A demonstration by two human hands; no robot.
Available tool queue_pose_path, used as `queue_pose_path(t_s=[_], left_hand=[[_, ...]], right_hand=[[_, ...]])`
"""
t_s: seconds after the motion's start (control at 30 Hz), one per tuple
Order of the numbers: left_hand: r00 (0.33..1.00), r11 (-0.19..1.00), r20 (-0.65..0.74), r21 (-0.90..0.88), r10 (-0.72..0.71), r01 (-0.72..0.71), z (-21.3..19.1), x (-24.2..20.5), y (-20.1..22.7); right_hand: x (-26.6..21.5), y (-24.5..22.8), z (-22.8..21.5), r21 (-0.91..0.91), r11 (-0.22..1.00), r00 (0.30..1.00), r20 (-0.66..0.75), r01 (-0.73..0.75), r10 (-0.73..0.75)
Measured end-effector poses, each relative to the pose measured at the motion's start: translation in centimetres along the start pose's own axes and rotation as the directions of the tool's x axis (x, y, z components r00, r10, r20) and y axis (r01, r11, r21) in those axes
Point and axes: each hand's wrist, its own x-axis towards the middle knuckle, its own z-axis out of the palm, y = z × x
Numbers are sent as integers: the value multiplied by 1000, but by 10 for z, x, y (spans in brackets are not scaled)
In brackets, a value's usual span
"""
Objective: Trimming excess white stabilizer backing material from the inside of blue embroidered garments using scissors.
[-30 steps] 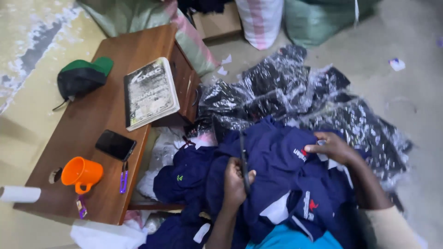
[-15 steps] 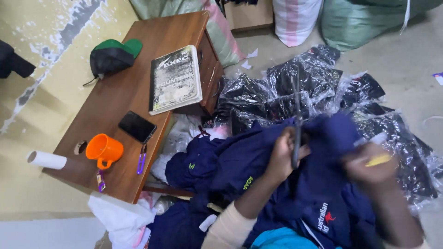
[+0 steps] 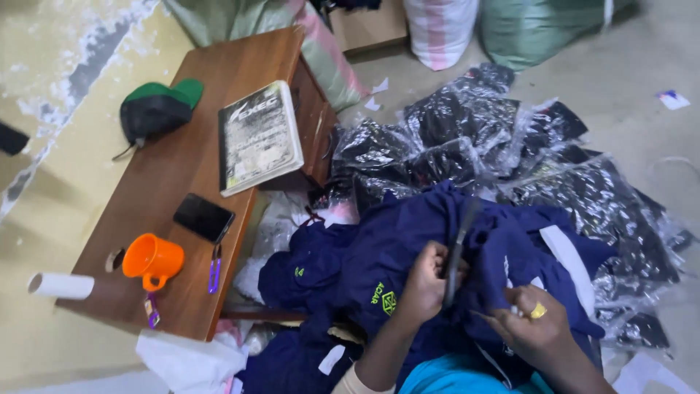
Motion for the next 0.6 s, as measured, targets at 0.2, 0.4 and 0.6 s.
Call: queue_pose_path(t_s=[0.2, 0.4, 0.6], left_hand=[[998, 967, 63, -256, 19, -2, 35, -11, -16], [995, 994, 57, -70, -84, 88, 55, -21, -6], [987, 912, -75, 399, 142, -101, 68, -26, 47]], right_hand=[[-40, 16, -9, 488, 503, 540, -75, -713, 838], [-107, 102, 9, 787, -170, 304, 414, -593, 858], [-96, 75, 24, 743, -183, 416, 540, -644, 731]])
